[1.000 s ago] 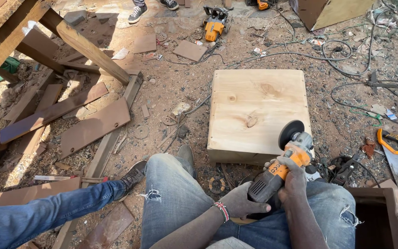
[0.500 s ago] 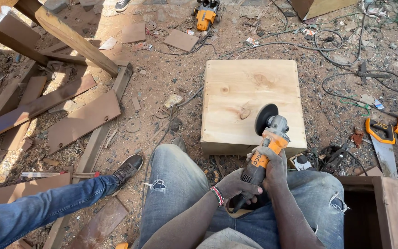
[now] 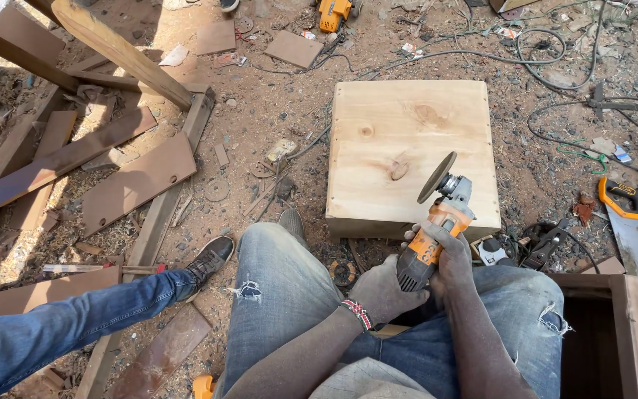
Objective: Sanding the surface of a wooden box using an angle grinder
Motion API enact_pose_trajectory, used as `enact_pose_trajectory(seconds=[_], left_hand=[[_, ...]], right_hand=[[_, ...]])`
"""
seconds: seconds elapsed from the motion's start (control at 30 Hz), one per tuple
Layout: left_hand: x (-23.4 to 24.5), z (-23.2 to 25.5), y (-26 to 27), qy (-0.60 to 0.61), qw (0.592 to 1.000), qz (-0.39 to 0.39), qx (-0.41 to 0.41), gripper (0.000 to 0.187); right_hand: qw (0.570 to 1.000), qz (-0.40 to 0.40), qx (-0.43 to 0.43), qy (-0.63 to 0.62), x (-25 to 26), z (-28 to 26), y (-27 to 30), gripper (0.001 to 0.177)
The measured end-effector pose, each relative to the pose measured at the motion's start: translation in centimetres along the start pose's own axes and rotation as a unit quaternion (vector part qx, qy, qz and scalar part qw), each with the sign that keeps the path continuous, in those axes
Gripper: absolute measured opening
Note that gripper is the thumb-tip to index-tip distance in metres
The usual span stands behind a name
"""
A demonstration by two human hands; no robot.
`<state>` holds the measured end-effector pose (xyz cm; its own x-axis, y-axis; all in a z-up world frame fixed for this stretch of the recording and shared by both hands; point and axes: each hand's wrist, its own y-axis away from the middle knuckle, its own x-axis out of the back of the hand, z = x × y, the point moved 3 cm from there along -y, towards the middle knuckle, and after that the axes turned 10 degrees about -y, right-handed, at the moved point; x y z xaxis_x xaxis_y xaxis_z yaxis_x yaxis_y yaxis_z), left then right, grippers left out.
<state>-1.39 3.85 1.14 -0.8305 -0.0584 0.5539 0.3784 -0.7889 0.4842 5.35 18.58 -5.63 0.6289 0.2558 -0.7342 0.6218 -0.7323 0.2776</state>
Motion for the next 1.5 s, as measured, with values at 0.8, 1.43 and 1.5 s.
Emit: enact_pose_trajectory(seconds=[0.8, 1.43, 1.5], left_hand=[[-1.0, 1.5, 1.8, 0.158, 0.978, -0.027, -0.131, 0.054], [-0.2, -1.6, -0.3, 0.112, 0.991, -0.01, -0.065, 0.058], [-0.4, -2.1, -0.8, 0.098, 0.994, -0.004, -0.042, 0.061]], right_hand=[[0.963, -0.123, -0.103, -0.217, -2.2, -2.8, 1.6, 0.038], [0.993, -0.008, -0.065, -0.096, 0.4, -0.3, -0.5, 0.02], [0.998, 0.012, -0.003, -0.062, 1.4, -0.2, -1.0, 0.023]])
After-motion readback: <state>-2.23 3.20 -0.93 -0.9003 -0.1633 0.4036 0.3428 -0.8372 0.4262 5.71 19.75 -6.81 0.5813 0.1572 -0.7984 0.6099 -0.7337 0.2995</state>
